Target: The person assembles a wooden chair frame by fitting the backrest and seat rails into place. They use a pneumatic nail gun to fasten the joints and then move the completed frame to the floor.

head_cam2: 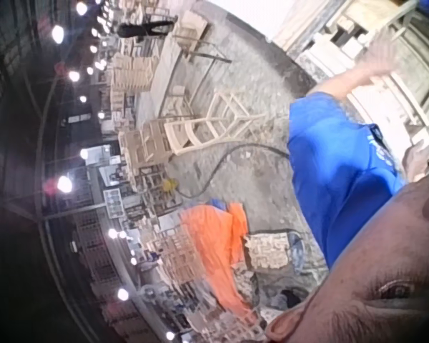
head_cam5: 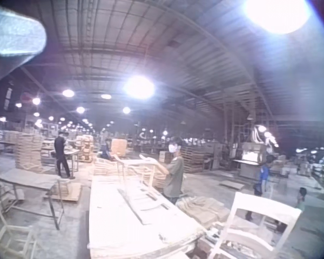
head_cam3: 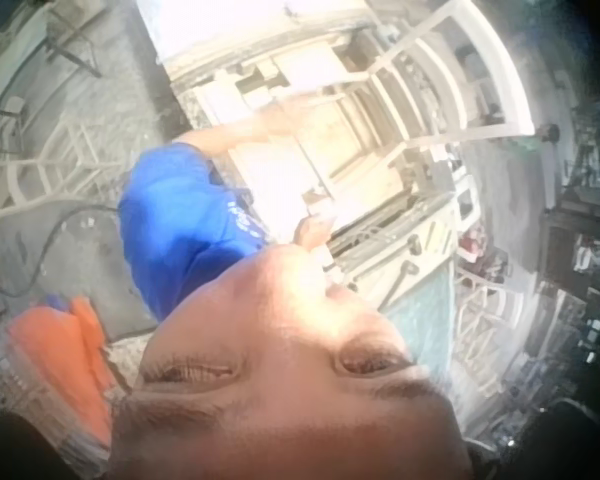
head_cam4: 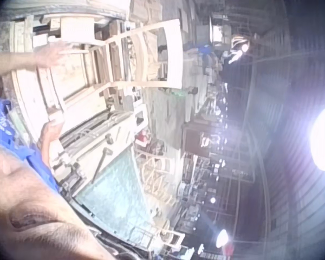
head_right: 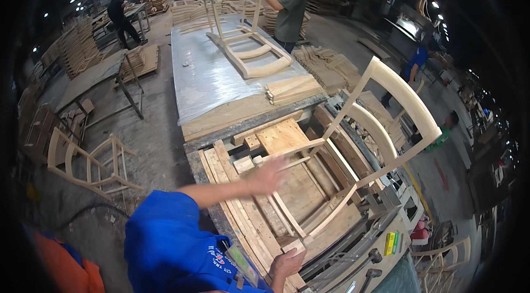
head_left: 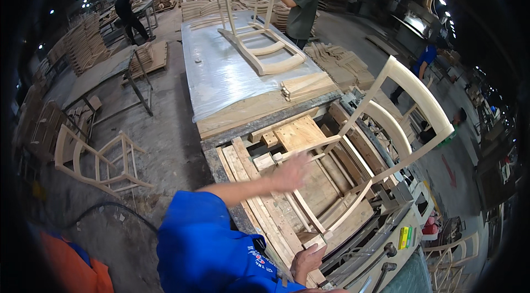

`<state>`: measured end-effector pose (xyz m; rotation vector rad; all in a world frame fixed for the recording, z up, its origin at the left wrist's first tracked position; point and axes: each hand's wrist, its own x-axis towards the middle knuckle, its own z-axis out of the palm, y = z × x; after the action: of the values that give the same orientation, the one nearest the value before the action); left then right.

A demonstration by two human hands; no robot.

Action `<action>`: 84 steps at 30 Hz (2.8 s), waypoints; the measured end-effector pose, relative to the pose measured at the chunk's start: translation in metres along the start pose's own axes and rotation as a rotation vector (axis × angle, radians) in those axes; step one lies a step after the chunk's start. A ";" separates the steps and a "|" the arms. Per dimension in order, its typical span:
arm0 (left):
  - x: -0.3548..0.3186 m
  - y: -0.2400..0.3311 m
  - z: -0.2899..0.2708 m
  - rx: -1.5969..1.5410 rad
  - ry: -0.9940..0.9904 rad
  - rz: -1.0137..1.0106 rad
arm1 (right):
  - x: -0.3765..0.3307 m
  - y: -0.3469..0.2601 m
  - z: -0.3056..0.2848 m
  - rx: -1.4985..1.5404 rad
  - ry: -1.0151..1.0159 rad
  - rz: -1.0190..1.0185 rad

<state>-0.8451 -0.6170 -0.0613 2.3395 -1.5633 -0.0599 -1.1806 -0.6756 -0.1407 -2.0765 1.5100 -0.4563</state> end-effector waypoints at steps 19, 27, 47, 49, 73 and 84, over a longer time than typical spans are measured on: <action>-0.059 0.058 -0.394 -0.143 1.579 0.732 | -0.001 0.000 -0.007 0.028 0.058 -0.027; 0.006 0.186 -0.323 -0.745 1.103 1.054 | -0.018 -0.020 -0.026 0.046 -0.034 -0.029; 0.032 0.288 -0.319 -1.311 0.921 1.425 | -0.009 -0.023 0.001 0.042 -0.083 -0.105; 0.032 0.291 -0.319 -1.326 0.891 1.435 | -0.009 -0.023 0.001 0.039 -0.090 -0.112; 0.009 0.241 -0.274 -0.994 0.664 1.276 | 0.008 0.032 0.019 0.182 -0.091 -0.129; 0.095 0.034 -0.076 -0.116 0.074 0.125 | 0.138 -0.003 0.029 0.652 -0.262 0.416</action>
<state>-0.8214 -0.6963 0.0337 2.1279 -1.6208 -0.0330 -1.1184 -0.7996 -0.1671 -1.2330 1.3515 -0.4213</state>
